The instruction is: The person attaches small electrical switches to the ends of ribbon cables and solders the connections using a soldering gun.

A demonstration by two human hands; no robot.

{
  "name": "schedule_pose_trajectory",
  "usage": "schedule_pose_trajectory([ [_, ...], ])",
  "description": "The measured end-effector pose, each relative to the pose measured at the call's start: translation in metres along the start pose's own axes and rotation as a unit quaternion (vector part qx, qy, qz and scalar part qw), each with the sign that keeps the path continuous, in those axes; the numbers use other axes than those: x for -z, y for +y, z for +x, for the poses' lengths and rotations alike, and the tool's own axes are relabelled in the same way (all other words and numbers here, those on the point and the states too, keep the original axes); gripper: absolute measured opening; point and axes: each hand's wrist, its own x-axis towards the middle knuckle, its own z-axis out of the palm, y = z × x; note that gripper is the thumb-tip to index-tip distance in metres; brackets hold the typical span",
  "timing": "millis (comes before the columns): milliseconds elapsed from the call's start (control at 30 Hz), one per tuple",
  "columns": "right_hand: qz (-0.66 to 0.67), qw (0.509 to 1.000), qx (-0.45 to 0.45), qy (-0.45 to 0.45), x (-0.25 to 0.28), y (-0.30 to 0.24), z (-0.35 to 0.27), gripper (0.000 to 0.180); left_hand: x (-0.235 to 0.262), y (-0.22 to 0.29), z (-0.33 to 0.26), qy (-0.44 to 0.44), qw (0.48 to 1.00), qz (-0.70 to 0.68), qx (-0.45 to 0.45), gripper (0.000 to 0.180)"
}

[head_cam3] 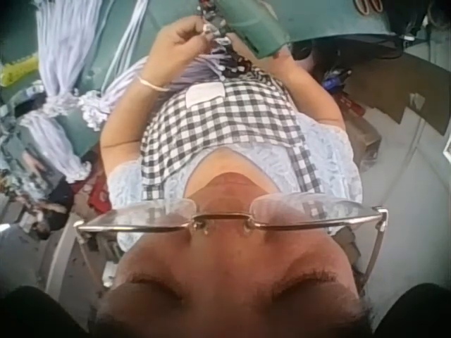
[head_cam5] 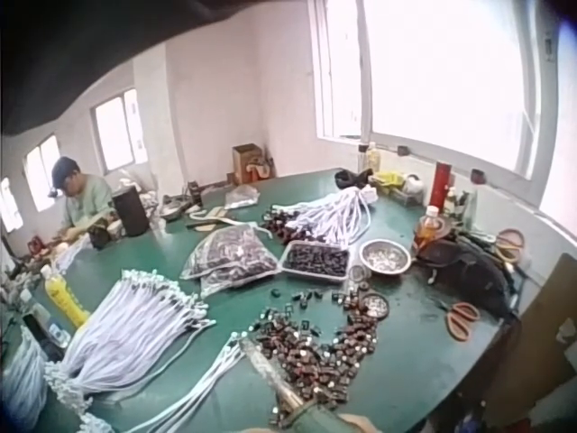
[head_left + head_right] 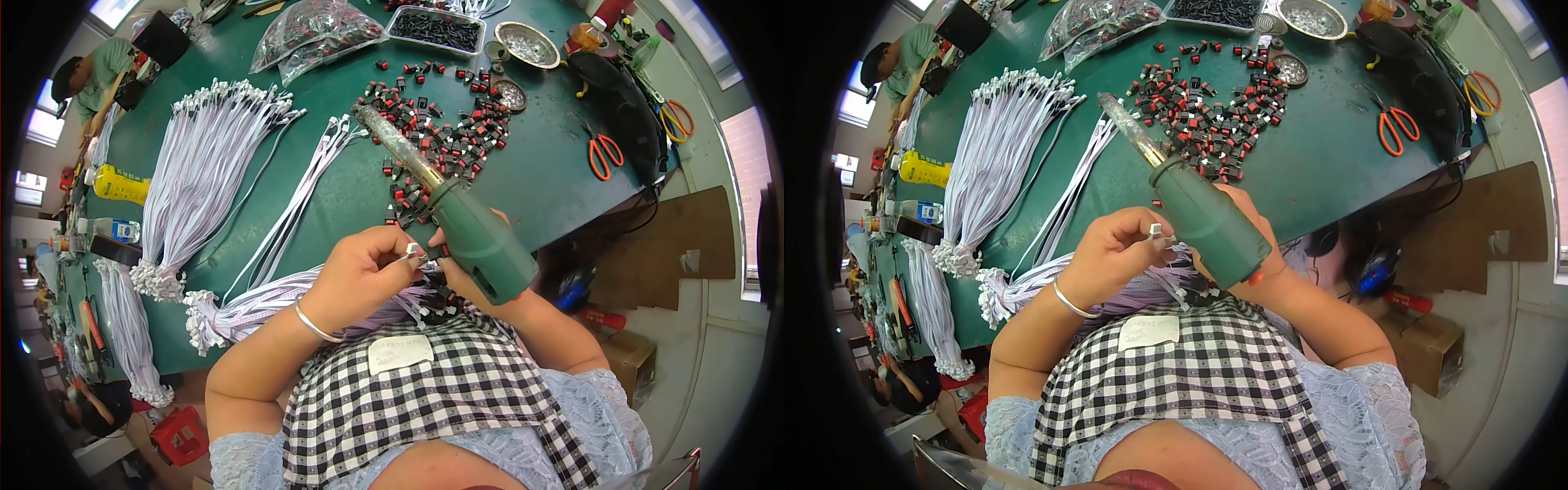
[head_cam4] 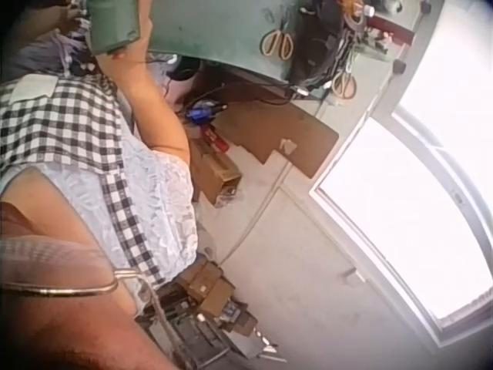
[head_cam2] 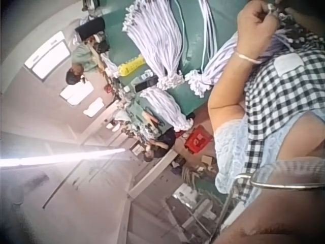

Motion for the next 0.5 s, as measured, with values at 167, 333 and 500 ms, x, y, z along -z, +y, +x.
schedule_pose_trajectory([
  [167, 0.025, 0.999, -0.023, 0.007, -0.003, 0.003, -0.001, 0.048, -0.001, -0.002, 0.003, 0.012, 1.000, 0.007, 0.017, 0.010],
  [333, 0.027, 0.999, -0.032, 0.000, -0.004, 0.005, -0.002, 0.048, -0.002, -0.006, 0.006, 0.014, 1.000, 0.007, 0.006, 0.011],
  [500, 0.076, 0.995, -0.069, -0.007, -0.001, 0.002, -0.001, 0.048, 0.001, -0.017, 0.010, 0.030, 0.996, 0.062, -0.050, 0.009],
])
